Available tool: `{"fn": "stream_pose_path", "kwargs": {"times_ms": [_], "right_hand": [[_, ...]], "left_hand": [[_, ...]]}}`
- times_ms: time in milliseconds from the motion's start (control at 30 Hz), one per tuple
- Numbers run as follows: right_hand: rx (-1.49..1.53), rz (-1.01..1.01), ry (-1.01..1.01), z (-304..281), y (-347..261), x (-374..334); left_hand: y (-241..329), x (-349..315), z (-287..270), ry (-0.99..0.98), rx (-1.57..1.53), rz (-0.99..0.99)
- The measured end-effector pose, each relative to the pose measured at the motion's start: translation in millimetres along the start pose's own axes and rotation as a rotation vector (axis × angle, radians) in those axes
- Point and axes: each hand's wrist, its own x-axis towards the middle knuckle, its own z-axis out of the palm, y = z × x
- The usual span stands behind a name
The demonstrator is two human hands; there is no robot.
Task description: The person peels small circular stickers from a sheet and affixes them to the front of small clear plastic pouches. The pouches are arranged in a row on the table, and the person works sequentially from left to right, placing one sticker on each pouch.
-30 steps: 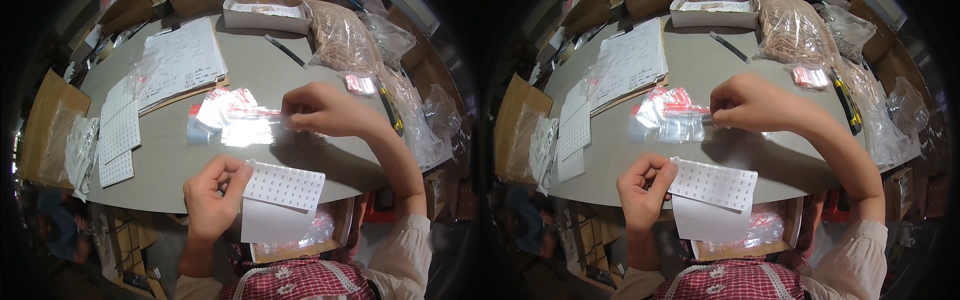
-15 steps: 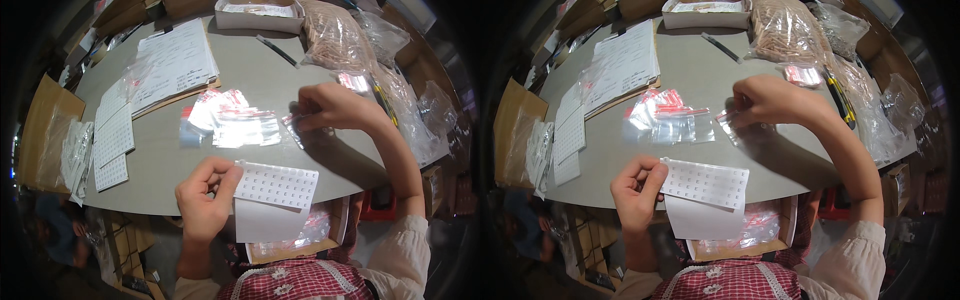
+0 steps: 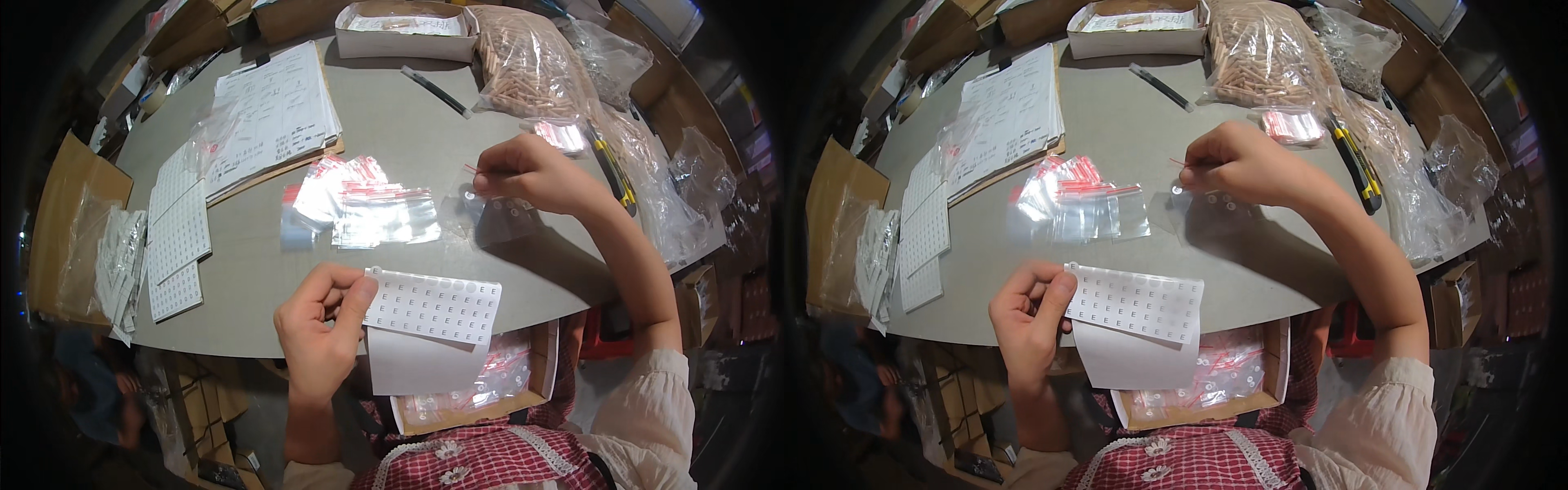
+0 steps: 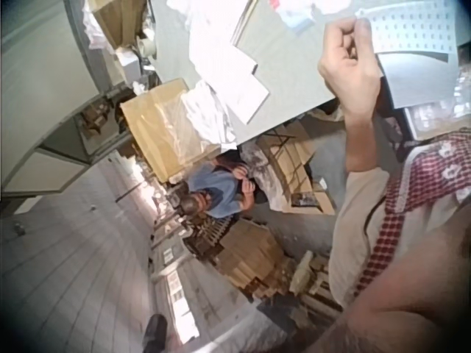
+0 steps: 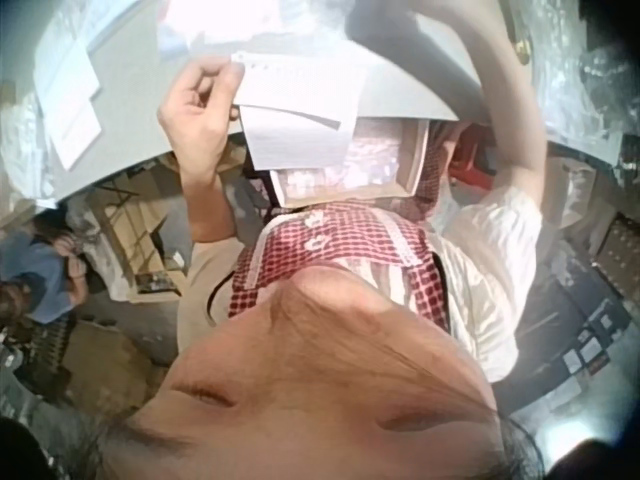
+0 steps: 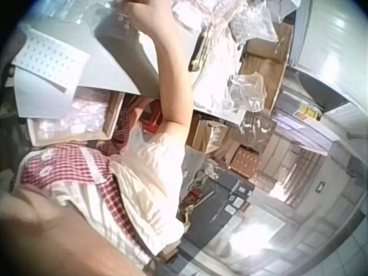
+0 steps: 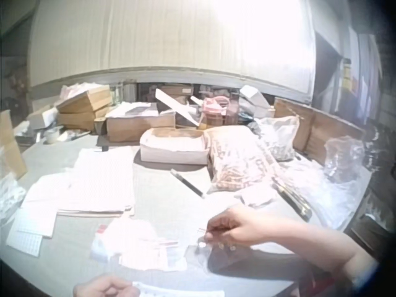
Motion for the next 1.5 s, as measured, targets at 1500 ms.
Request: {"fn": "stream_pose_path", "kwargs": {"times_ms": [1500], "right_hand": [[0.247, -0.638, -0.245, 57.3, 19.0, -102.7]], "left_hand": [[-0.2, -6.8, -20.4, -0.035, -0.44, 0.05]]}}
